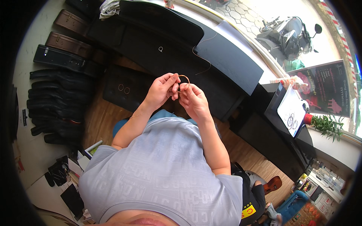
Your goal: The person shapes a thin copper wire into a circular ring by hand, then places it on a black surface. They repeat this process with a second piece of wire, forming another ring and placing it beside the first. Finally, they pick up a small white cylindrical object and examine it.
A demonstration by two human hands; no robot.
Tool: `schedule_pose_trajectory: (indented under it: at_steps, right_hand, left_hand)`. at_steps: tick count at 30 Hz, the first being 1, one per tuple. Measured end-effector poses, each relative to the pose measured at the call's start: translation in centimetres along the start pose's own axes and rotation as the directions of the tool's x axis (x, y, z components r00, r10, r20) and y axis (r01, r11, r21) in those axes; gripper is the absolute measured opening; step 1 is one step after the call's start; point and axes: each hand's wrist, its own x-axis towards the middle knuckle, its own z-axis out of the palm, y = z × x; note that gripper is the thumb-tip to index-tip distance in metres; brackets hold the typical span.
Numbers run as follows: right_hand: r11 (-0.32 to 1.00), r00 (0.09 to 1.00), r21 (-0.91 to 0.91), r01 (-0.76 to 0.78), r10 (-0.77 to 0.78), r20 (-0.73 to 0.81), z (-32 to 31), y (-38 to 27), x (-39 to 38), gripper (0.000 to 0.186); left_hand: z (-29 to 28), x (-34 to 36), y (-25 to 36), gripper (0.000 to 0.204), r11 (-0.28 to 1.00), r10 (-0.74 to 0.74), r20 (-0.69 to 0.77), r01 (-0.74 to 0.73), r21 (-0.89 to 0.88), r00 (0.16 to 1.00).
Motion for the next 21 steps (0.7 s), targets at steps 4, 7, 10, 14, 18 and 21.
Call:
schedule_pose_trajectory:
  at_steps: [4, 7, 10, 14, 18, 21]
  right_hand:
    - [0.96, 0.991, 0.277, -0.032, -0.006, 0.137, -1.3, 0.1, 0.3, 0.026]
    - [0.992, 0.996, 0.122, 0.015, -0.005, -0.086, 1.2, -0.8, 0.7, 0.031]
    - [0.945, 0.923, -0.324, 0.055, -0.172, -0.343, 0.5, 0.6, 1.0, 0.03]
    - [0.369, 0.881, -0.848, 0.381, -0.423, 0.211, 0.8, 3.1, -0.5, 0.021]
    - [0.029, 0.797, -0.803, 0.595, -0.153, 0.584, 6.9, 3.6, -1.2, 0.035]
    - [-0.132, 0.75, -0.758, 0.639, -0.11, 0.652, 7.9, 4.5, -0.9, 0.039]
  left_hand:
    - [0.1, -0.2, 0.7, 0.029, 0.983, -0.093, 0.133, 0.113, -0.146, 0.987]
    - [-0.2, -0.4, 1.0, 0.027, 0.998, 0.006, 0.048, -0.003, -0.059, 0.999]
    - [-0.1, -0.1, 1.5, 0.026, 0.958, 0.179, -0.102, -0.15, 0.243, 0.979]
    - [-1.0, 0.6, 1.7, 0.026, 0.929, 0.292, -0.163, -0.239, 0.281, 0.943]
    - [-1.4, 0.9, 1.9, 0.027, 0.914, 0.325, -0.222, -0.245, 0.323, 0.919]
    - [-1.9, 1.3, 1.6, 0.028, 0.909, 0.342, -0.241, -0.255, 0.329, 0.908]
